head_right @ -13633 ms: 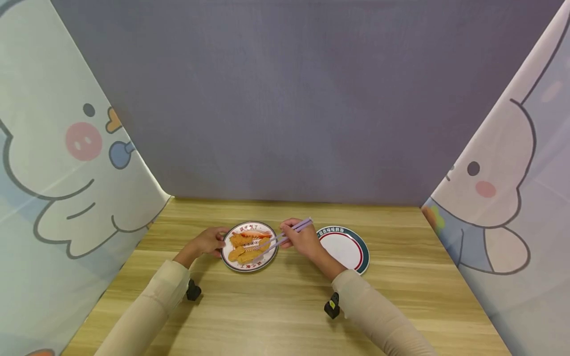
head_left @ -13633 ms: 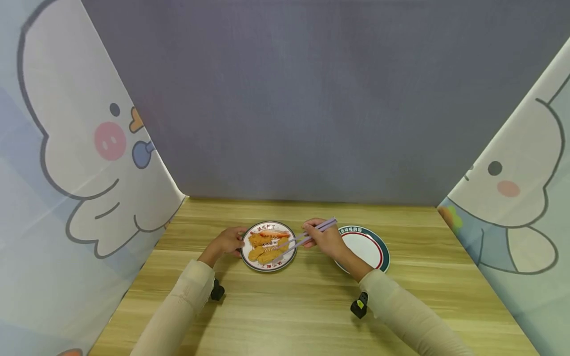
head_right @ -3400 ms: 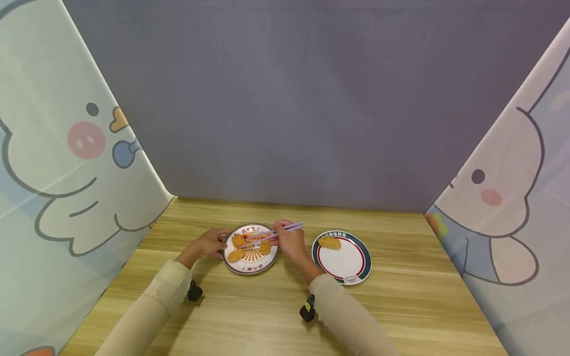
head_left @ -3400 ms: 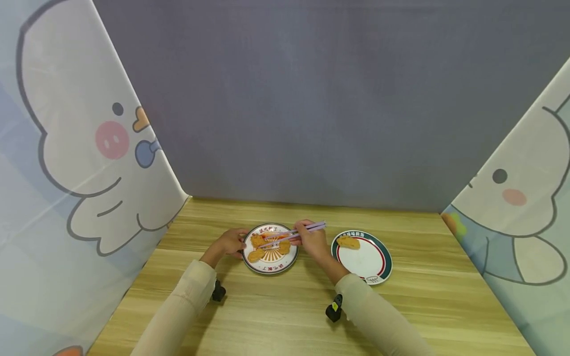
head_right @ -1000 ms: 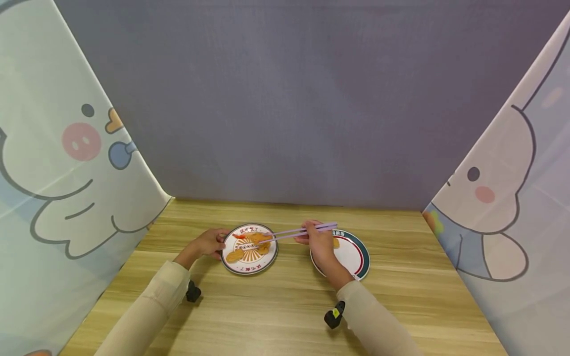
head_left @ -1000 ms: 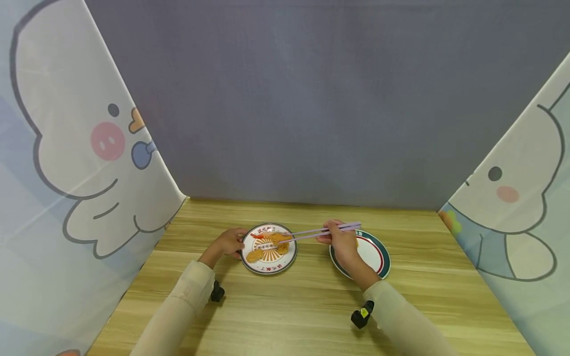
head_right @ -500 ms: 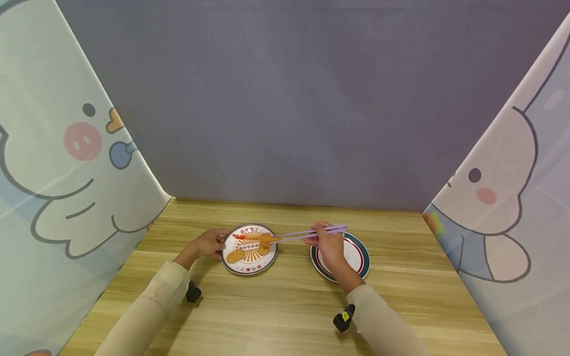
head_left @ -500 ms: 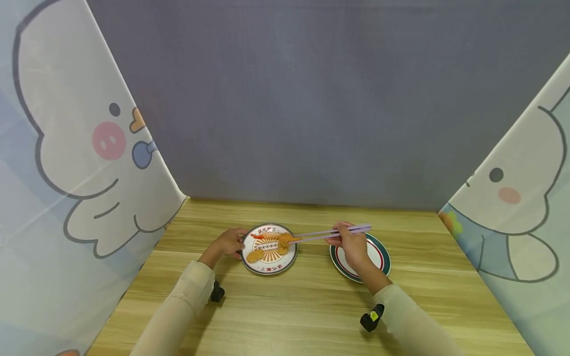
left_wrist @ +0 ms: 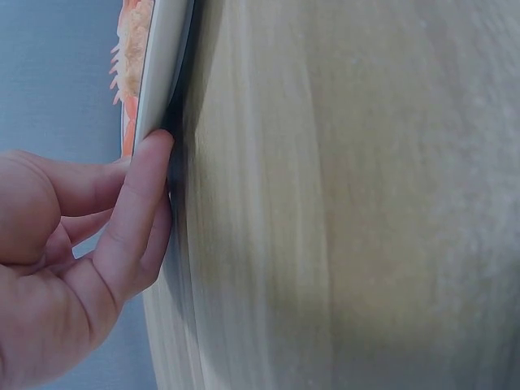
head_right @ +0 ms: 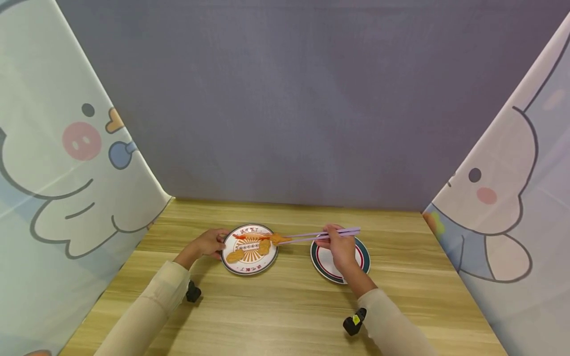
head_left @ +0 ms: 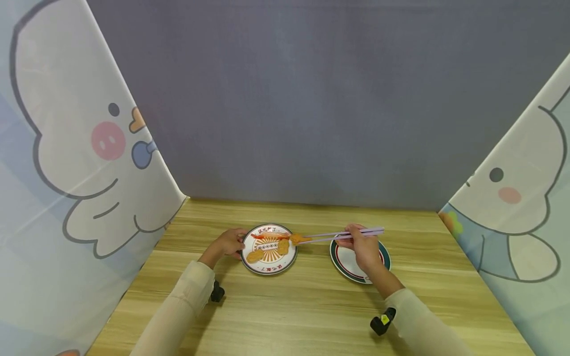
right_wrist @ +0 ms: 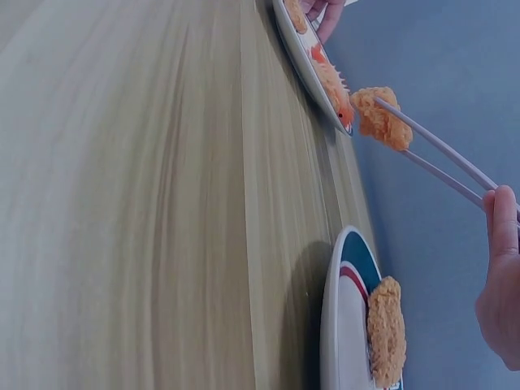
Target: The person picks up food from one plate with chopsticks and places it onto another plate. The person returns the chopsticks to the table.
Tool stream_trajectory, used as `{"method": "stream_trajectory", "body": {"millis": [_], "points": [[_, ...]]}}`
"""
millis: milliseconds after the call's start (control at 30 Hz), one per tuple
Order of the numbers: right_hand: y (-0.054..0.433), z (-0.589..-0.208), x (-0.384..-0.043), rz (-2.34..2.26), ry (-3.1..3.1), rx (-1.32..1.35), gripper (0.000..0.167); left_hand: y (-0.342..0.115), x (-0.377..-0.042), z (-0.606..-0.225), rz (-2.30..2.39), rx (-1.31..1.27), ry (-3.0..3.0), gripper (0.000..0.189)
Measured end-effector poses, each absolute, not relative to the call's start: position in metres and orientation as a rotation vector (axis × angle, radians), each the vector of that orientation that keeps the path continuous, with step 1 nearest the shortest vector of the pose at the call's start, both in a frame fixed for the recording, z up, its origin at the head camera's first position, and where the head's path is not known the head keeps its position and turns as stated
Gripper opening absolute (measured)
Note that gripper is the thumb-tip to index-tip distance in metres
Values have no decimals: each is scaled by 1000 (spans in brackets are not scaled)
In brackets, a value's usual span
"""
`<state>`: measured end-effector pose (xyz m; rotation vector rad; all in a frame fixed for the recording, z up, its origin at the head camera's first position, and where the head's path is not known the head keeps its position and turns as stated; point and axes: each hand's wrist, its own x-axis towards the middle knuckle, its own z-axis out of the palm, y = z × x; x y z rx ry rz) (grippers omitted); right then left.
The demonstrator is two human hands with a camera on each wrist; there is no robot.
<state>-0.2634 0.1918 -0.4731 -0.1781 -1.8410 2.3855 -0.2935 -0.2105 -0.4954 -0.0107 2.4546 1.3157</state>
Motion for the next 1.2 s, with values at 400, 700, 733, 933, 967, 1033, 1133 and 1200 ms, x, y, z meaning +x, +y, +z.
{"method": "stream_trajectory", "body": {"millis": [400,700,733,933,967,1033,1133,1200], "points": [[213,-469,-256,2437,-1760,-158,28,-210,-294,-494,1308,-4,2463,56],[224,-470,-250,2437,-1729,-211,29,-211,-294,-495,1306,5,2461,56],[225,-470,-250,2441,-1723,-208,30,-211,-294,-495,1304,8,2461,56],[233,-470,-247,2450,-1695,-158,31,-211,-294,-496,1308,3,2457,57],[234,-470,-247,2449,-1699,-157,32,-211,-294,-496,1309,1,2456,57],[237,-470,-246,2446,-1714,-148,34,-211,-294,-495,1305,0,2458,57],[240,-472,-245,2442,-1727,-157,34,-211,-293,-495,1311,-7,2458,57],[242,-474,-244,2438,-1727,-163,35,-211,-292,-495,1317,-7,2454,57]]}}
